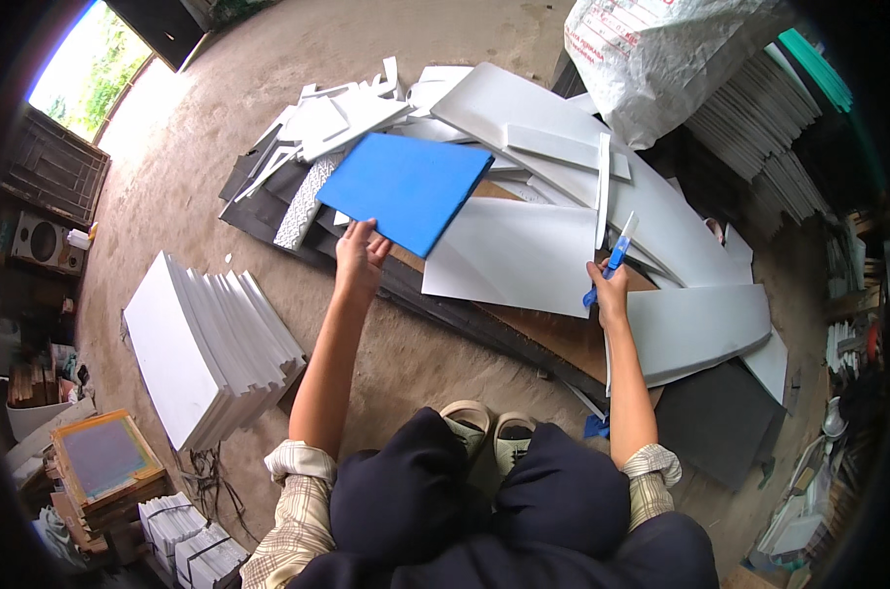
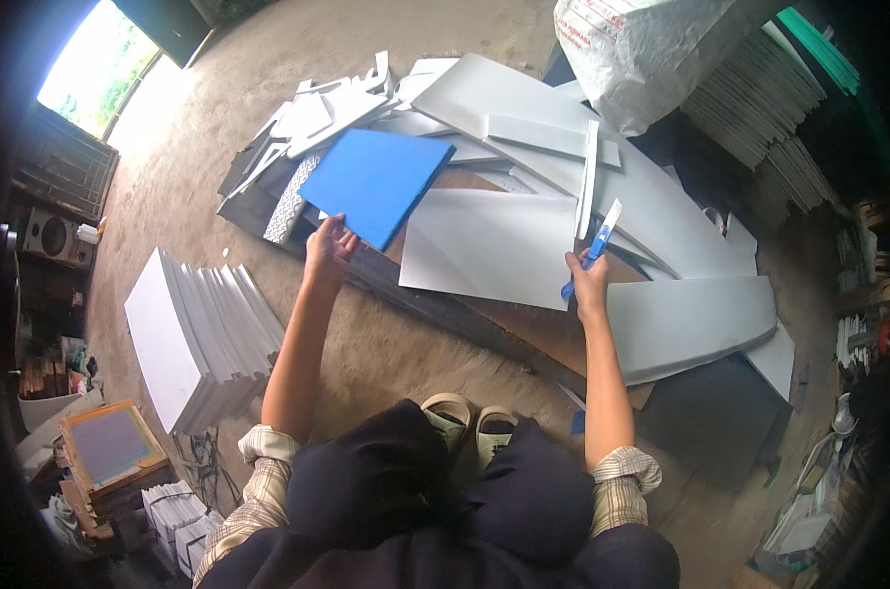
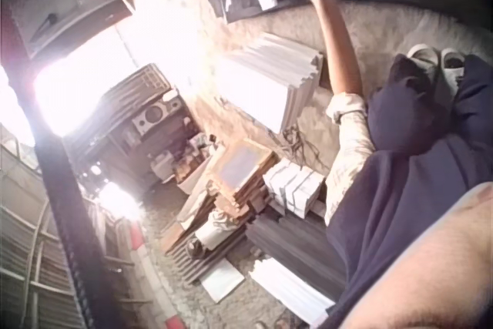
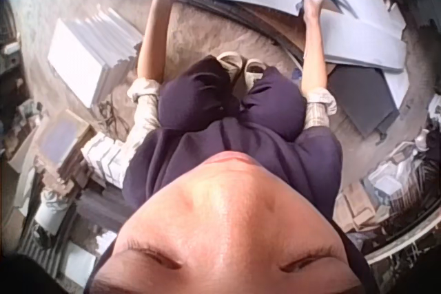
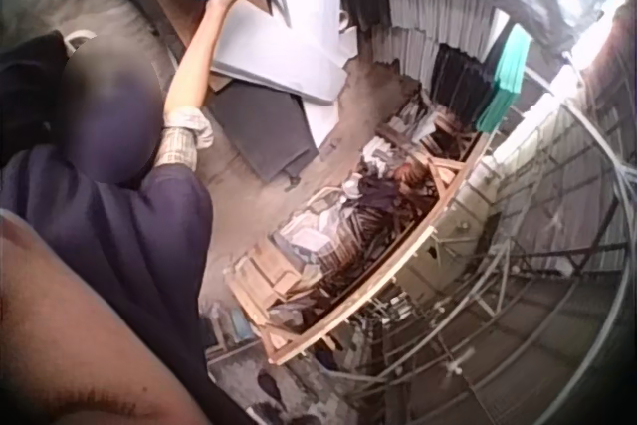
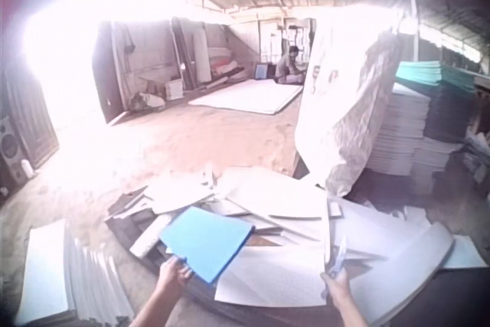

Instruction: The person sits on the floor and uses a utility knife to cut a blue rectangular sheet of paper or cardstock. They align the blue sheet on a larger white sheet, score the edges, and separate the pieces, repeating the process with multiple sheets.

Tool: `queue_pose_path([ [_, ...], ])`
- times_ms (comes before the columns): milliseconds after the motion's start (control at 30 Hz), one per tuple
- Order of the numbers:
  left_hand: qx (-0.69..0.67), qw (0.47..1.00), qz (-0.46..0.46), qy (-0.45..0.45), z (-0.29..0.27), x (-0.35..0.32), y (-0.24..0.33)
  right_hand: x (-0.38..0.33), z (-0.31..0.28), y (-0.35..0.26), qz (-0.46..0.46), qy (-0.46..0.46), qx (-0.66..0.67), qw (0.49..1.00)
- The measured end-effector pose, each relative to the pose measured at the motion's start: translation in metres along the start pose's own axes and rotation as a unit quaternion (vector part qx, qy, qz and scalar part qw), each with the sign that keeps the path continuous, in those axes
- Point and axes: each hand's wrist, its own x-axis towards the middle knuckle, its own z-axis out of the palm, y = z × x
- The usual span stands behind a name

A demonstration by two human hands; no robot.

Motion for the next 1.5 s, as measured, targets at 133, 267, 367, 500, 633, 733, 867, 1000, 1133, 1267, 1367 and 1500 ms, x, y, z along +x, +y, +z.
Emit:
queue_pose_path([
  [133,0.006,1.000,0.012,-0.014,0.025,-0.034,-0.047,0.005,-0.005,0.026,-0.041,0.051,-0.238,0.969],
  [267,0.018,0.999,0.009,-0.026,0.024,-0.060,-0.094,-0.026,0.023,-0.011,0.008,-0.025,-0.064,0.998],
  [367,0.027,0.997,-0.005,-0.070,0.043,-0.074,-0.116,-0.037,0.038,-0.045,0.126,-0.109,0.215,0.962],
  [500,-0.009,0.992,-0.010,-0.125,0.048,-0.082,-0.127,-0.025,0.025,-0.034,0.071,-0.096,0.162,0.979],
  [633,0.057,0.995,0.078,-0.025,-0.016,-0.034,-0.090,-0.006,0.000,-0.018,0.063,-0.082,0.103,0.989],
  [733,0.263,0.953,0.019,-0.149,-0.039,-0.008,-0.047,-0.005,-0.010,-0.012,0.122,-0.092,0.063,0.986],
  [867,0.390,0.904,-0.003,-0.178,-0.042,0.004,-0.045,-0.004,-0.009,0.003,0.104,-0.072,-0.029,0.992],
  [1000,0.441,0.882,0.054,-0.155,-0.048,0.012,-0.055,-0.003,0.000,0.008,0.024,-0.036,-0.171,0.984],
  [1133,0.486,0.860,0.049,-0.144,-0.047,0.017,-0.058,0.002,0.002,0.008,0.006,-0.012,-0.236,0.972],
  [1267,0.523,0.837,0.079,-0.137,-0.045,0.017,-0.061,0.002,0.002,0.013,-0.003,-0.003,-0.259,0.966],
  [1367,0.533,0.829,0.099,-0.135,-0.044,0.015,-0.062,0.002,0.002,0.014,0.003,-0.002,-0.261,0.965],
  [1500,0.561,0.811,0.108,-0.128,-0.043,0.011,-0.062,-0.002,0.006,0.010,0.015,-0.003,-0.254,0.967],
])
